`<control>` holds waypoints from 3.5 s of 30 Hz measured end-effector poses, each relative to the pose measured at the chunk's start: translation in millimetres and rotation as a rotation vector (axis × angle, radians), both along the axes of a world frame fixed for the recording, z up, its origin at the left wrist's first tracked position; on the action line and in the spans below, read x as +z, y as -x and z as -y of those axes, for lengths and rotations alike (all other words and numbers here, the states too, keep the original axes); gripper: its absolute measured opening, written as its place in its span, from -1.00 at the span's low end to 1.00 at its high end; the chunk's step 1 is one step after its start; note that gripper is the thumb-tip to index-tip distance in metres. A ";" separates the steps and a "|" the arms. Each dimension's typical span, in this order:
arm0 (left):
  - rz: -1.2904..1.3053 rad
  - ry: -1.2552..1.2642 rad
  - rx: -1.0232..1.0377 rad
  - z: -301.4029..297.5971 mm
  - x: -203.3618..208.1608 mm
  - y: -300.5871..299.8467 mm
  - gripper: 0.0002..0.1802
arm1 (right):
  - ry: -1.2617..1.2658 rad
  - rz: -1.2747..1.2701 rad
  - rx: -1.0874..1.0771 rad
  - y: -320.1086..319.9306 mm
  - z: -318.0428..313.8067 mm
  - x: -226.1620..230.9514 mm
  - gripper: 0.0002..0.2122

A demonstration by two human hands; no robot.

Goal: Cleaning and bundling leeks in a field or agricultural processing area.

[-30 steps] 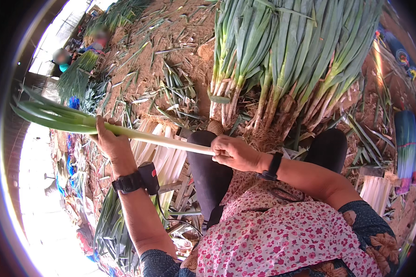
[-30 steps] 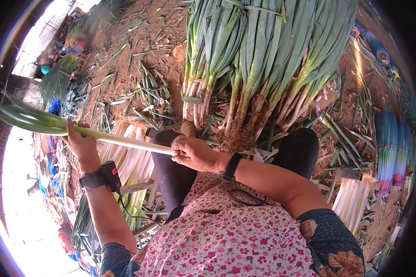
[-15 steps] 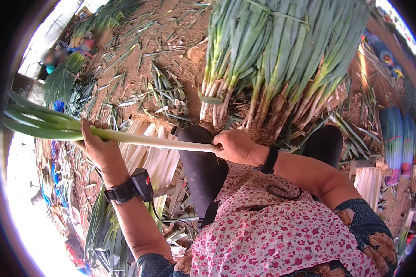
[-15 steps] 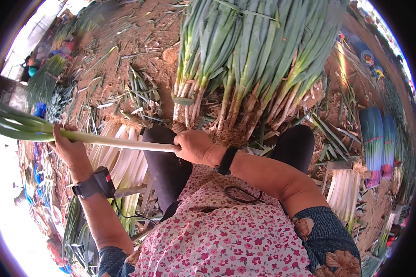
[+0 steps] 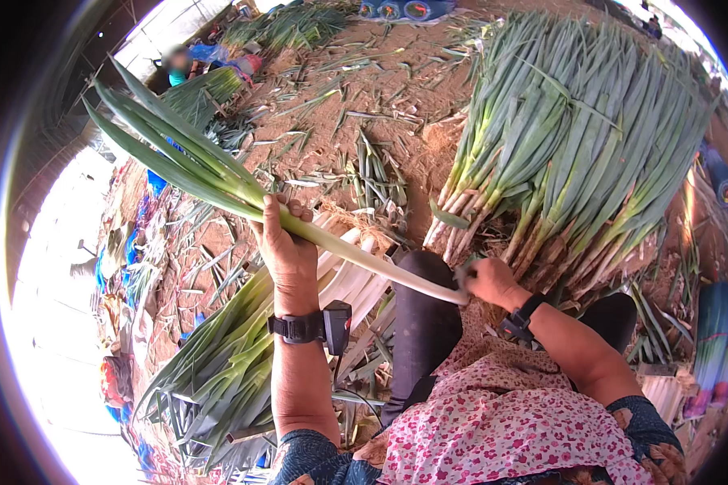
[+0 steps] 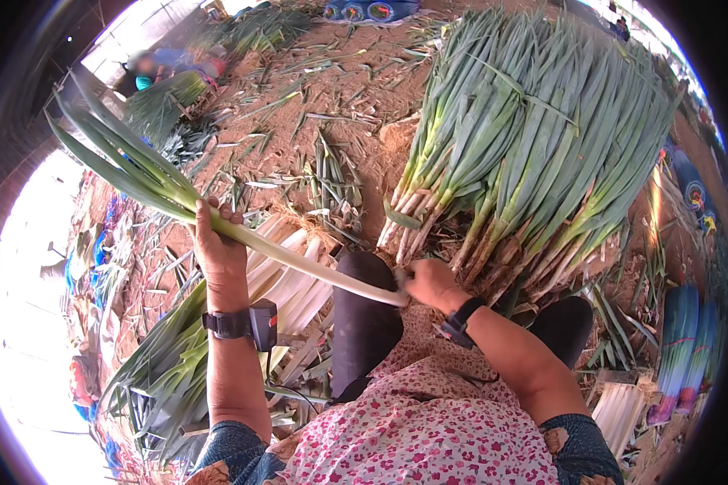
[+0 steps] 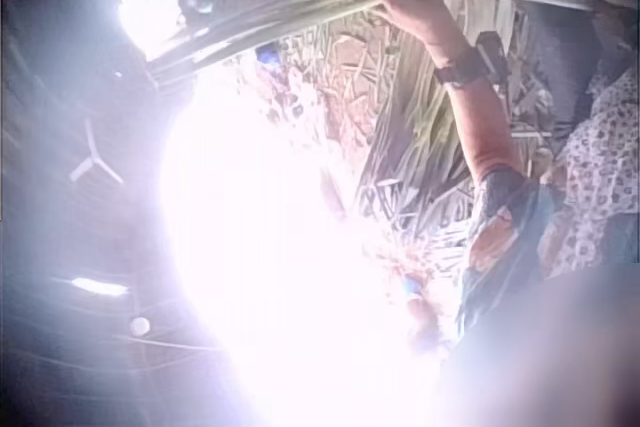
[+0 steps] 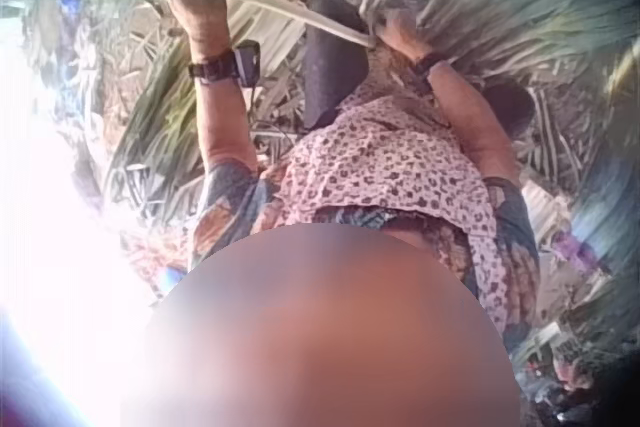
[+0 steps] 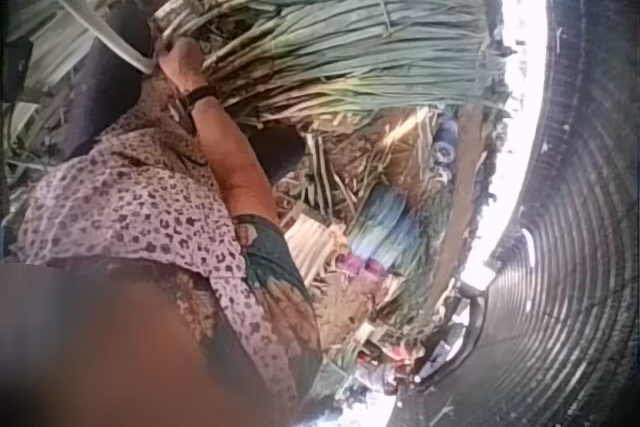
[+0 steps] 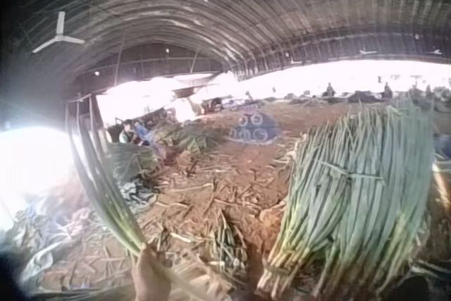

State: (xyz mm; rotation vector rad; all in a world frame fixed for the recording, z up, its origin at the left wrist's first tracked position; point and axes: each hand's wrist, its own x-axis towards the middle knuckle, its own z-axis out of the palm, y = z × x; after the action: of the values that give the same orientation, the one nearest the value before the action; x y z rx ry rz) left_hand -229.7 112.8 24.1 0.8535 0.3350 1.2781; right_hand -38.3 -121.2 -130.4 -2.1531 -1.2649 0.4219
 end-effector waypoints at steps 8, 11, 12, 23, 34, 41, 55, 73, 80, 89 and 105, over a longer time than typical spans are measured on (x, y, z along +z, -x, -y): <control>0.173 0.125 -0.234 -15.5 -13.5 8.7 -0.51 | -0.103 -0.020 -0.345 -61.2 58.3 -48.6 -0.53; 0.242 0.170 -0.288 -18.2 -23.9 4.5 -0.45 | -0.428 -0.039 0.061 -13.2 24.0 5.9 -0.45; 0.255 0.174 -0.262 -18.4 -27.0 5.1 -0.46 | -0.425 -0.041 0.063 3.3 18.3 21.3 -0.45; 0.012 -0.148 0.024 -25.6 20.3 157.4 -0.52 | -0.413 0.136 0.488 3.2 -114.8 72.3 -0.74; -0.195 0.577 0.471 84.9 -143.4 302.2 -0.58 | 0.354 0.240 1.031 88.6 -246.5 30.4 -0.64; -0.200 0.726 0.551 99.7 -165.8 271.4 -0.66 | 0.541 0.334 1.019 91.5 -254.4 -9.7 -0.68; -0.197 0.827 0.529 92.3 -238.6 245.8 -0.50 | 0.528 0.578 0.605 100.9 -235.5 -63.1 -0.84; -2.364 -0.608 0.598 117.5 -148.1 322.1 -0.21 | 0.589 0.617 0.680 141.6 -223.0 -57.1 -0.80; -2.397 -0.541 0.403 72.2 -133.8 355.5 -0.20 | 0.583 0.637 0.689 136.8 -225.4 -63.3 -0.82; -2.301 -0.636 0.287 87.6 -138.0 361.1 -0.20 | 0.552 0.638 0.657 139.2 -227.9 -57.1 -0.82; -2.524 -0.534 0.162 66.8 -51.5 435.8 -0.50 | 0.516 0.578 0.577 141.3 -233.8 -66.9 -0.82</control>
State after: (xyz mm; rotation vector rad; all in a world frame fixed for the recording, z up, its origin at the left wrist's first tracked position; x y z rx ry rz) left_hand -665.5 46.0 -27.5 2.5354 2.0026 -0.4246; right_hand -179.6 112.6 -197.3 -2.3875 -2.3407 0.3951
